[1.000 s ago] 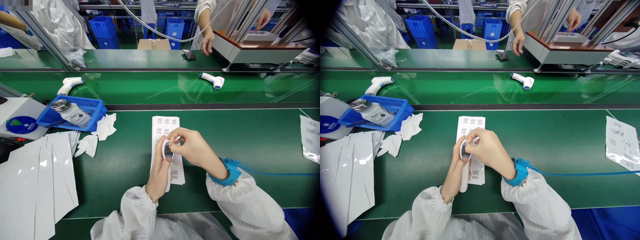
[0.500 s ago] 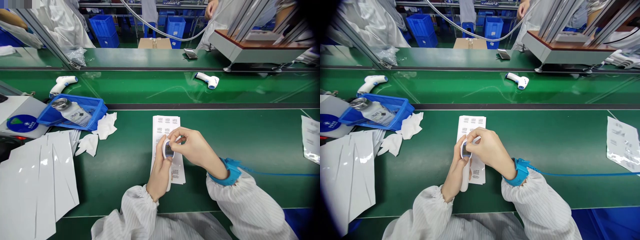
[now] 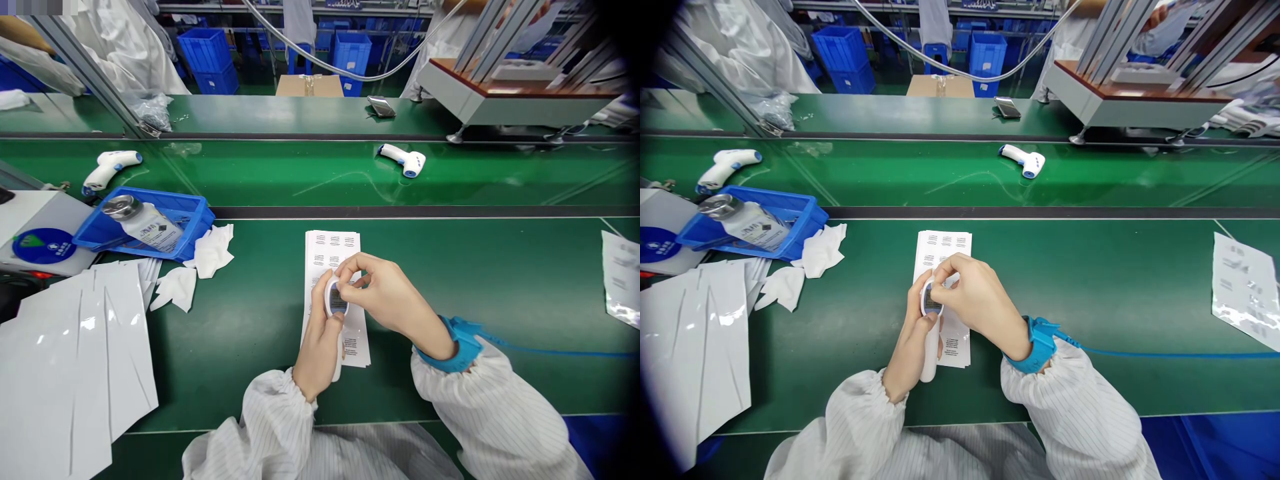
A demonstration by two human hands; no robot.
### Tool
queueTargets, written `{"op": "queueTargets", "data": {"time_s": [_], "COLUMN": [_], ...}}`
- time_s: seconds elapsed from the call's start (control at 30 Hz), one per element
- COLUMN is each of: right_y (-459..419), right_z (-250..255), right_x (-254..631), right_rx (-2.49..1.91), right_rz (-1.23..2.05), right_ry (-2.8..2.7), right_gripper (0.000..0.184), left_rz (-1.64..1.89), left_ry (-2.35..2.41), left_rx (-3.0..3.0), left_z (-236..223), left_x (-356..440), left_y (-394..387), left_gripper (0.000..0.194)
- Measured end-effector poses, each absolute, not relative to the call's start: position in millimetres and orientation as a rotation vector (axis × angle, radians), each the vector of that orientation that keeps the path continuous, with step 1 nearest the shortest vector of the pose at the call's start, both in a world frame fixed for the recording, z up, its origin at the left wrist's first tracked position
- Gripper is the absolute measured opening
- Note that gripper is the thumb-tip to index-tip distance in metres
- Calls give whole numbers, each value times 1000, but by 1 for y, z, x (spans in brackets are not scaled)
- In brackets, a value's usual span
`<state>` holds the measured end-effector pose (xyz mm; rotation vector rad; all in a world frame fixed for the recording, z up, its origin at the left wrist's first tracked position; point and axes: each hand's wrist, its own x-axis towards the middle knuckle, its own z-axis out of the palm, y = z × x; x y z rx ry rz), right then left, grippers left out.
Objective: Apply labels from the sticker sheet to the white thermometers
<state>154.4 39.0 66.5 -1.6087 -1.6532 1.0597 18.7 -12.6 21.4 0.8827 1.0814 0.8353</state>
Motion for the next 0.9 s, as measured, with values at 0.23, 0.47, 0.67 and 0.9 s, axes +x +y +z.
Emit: {"op": "queueTargets", "data": {"time_s": [0.23, 0.47, 0.67, 0.9], "right_y": [42, 23, 11, -4], "right_z": [63, 73, 87, 91], "right_x": [155, 153, 148, 146], "right_rx": [-1464, -1293, -1345, -1428], "right_rz": [1297, 1265, 946, 1047], "right_ry": [-1583, -1413, -1544, -1568], "right_gripper": [12, 18, 15, 11], "left_rz": [906, 1006, 1048, 1056], "left_ry": [1073, 1142, 1231, 1272], "left_rx": [762, 883, 1038, 1122], "left_z": [30, 64, 64, 57], "left_x": [18, 13, 14, 14], "left_y": [-2, -2, -8, -10], "left_gripper": [35, 29, 31, 31]}}
